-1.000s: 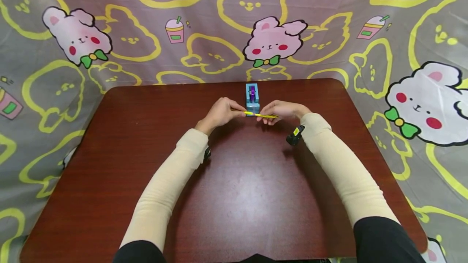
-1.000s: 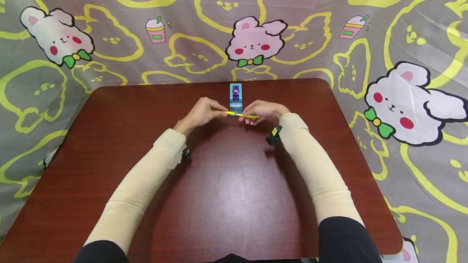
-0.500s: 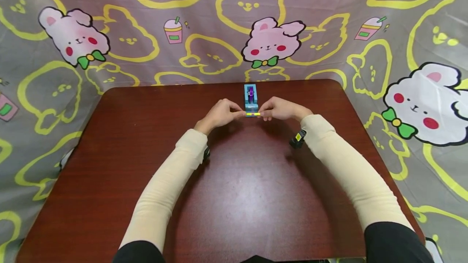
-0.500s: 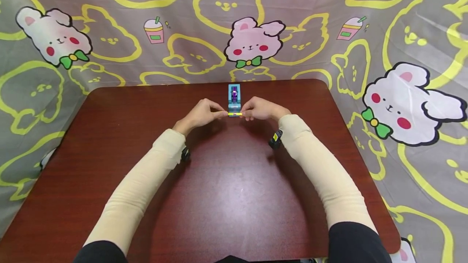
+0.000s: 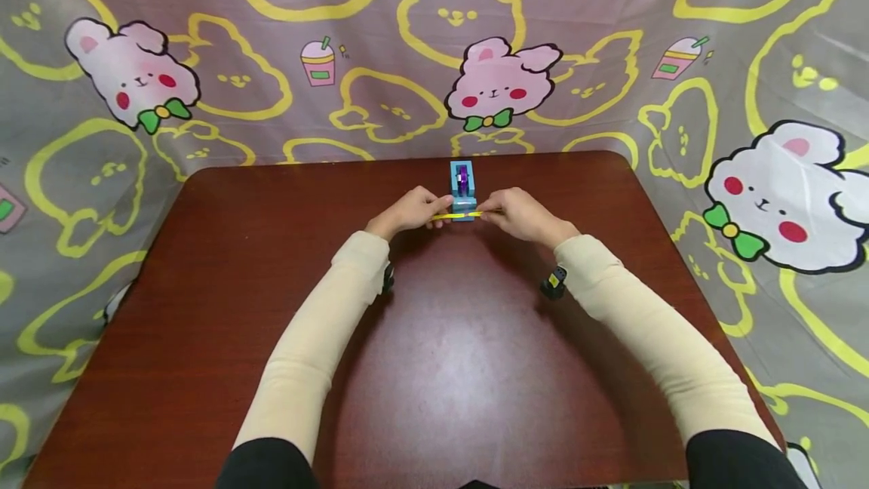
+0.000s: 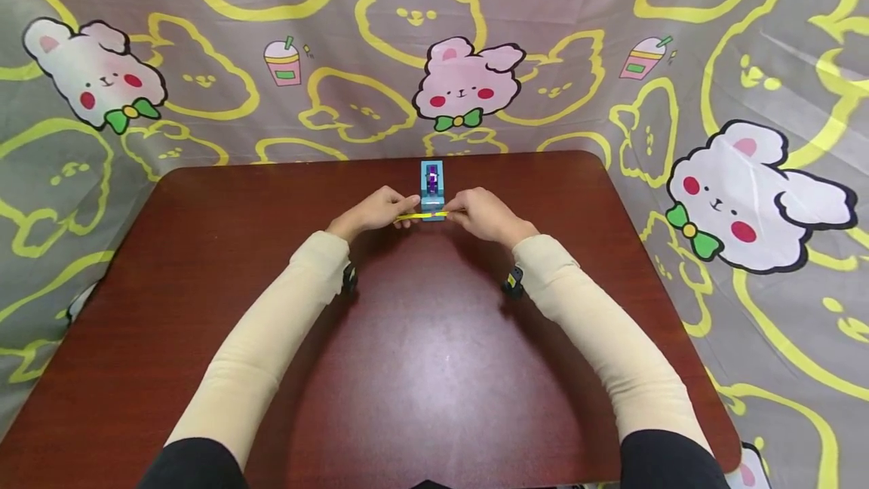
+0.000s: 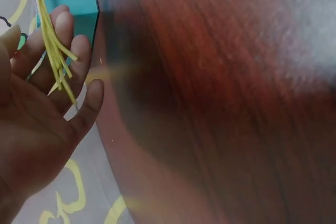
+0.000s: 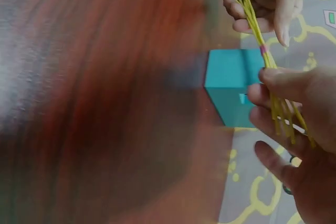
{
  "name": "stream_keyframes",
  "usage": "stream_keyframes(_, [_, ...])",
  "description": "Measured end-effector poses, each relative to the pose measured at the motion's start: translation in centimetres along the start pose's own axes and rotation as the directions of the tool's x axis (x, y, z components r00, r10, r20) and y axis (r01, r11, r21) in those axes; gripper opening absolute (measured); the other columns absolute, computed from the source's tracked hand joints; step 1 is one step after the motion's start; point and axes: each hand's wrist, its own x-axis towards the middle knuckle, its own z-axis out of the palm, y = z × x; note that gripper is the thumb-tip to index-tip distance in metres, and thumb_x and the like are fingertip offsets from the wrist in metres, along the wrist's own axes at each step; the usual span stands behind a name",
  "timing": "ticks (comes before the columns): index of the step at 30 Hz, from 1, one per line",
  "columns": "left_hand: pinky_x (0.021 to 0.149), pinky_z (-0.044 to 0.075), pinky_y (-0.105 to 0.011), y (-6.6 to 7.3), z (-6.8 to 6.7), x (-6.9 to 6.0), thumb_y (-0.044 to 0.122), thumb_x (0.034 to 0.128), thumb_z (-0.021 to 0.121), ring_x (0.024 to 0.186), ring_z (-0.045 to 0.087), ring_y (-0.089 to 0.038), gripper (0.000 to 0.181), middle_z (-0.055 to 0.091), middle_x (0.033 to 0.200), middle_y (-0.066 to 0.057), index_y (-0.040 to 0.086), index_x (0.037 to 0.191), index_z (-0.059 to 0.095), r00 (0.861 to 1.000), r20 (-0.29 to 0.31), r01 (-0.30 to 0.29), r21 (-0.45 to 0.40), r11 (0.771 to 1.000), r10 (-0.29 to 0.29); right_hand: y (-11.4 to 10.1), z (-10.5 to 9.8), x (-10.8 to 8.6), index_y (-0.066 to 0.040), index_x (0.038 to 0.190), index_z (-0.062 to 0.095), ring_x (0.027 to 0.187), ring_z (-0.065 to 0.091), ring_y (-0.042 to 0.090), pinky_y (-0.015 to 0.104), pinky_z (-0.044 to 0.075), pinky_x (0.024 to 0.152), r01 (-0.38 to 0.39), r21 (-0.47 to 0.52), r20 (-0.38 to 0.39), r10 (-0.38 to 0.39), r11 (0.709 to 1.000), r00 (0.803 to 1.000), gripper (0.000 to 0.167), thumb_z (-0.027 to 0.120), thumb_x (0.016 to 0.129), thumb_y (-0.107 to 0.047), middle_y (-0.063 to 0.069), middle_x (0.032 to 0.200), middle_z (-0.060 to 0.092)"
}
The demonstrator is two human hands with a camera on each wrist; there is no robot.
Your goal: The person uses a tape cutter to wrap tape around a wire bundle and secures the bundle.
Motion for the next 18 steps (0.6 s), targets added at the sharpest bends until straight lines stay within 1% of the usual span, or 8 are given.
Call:
stream_keyframes(4, [0.077,0.053,-0.042,0.1,-0.1,0.2,0.036,0.1068,0.050,0.081,0.066,-0.033,0.049,0.074,0.085,-0.014,-0.003,0.098,0.077,0.999,0.047,0.023,0.024,0.999,-0.024,0.3,0.7,-0.4,-0.002,0.109,0.078,0.083,0.065,0.023,0.042,0.052,0.078,0.050,-0.005,-0.062,-0.050,0.999,0.997,0.017,0.069,0.094,-0.002,0.010,0.091,0.071])
stream_keyframes(7, [0.079,0.053,-0.040,0.2,-0.1,0.4,0.034,0.1068,0.051,0.083,0.066,-0.032,0.047,0.074,0.085,-0.013,-0.003,0.099,0.077,0.996,0.084,0.026,0.037,0.999,-0.029,0.4,1.0,-0.6,-0.002,0.109,0.077,0.080,0.064,0.022,0.042,0.052,0.075,0.047,0.009,-0.080,-0.046,0.999,0.996,0.018,0.069,0.094,-0.001,0.012,0.091,0.070])
stream_keyframes(11, [0.080,0.052,-0.038,0.2,-0.2,0.4,0.029,0.1063,0.053,0.083,0.066,-0.030,0.041,0.074,0.085,-0.012,-0.003,0.099,0.077,0.994,0.113,0.004,0.045,0.999,-0.009,0.4,1.4,-0.7,-0.002,0.108,0.078,0.078,0.063,0.020,0.041,0.052,0.074,0.033,0.020,-0.105,-0.031,0.999,0.994,0.017,0.069,0.093,0.000,0.012,0.090,0.070])
stream_keyframes(13, [0.081,0.052,-0.039,0.2,-0.3,0.3,0.025,0.1055,0.055,0.082,0.066,-0.029,0.036,0.074,0.084,-0.012,-0.004,0.100,0.077,0.993,0.117,-0.012,0.052,0.999,0.006,0.5,1.5,-0.6,-0.003,0.108,0.078,0.079,0.063,0.021,0.041,0.052,0.075,0.030,0.027,-0.114,-0.027,0.999,0.993,0.017,0.070,0.093,0.000,0.011,0.091,0.070])
stream_keyframes(16, [0.080,0.053,-0.042,0.2,-0.4,0.3,0.018,0.1041,0.058,0.079,0.066,-0.027,0.031,0.073,0.080,-0.013,-0.006,0.100,0.076,0.993,0.113,-0.043,0.050,0.998,0.037,0.4,1.4,-0.5,-0.003,0.108,0.078,0.086,0.065,0.023,0.042,0.053,0.080,0.015,0.040,-0.108,-0.011,0.999,0.994,0.017,0.069,0.094,-0.002,0.011,0.095,0.071])
stream_keyframes(18, [0.079,0.053,-0.043,0.3,-0.4,0.4,0.015,0.1029,0.060,0.076,0.064,-0.024,0.028,0.072,0.078,-0.012,-0.007,0.099,0.076,0.993,0.100,-0.070,0.042,0.997,0.065,0.3,1.3,-0.5,-0.003,0.109,0.077,0.091,0.066,0.023,0.042,0.053,0.084,-0.012,0.046,-0.092,0.016,0.999,0.996,0.017,0.068,0.095,-0.003,0.010,0.099,0.072])
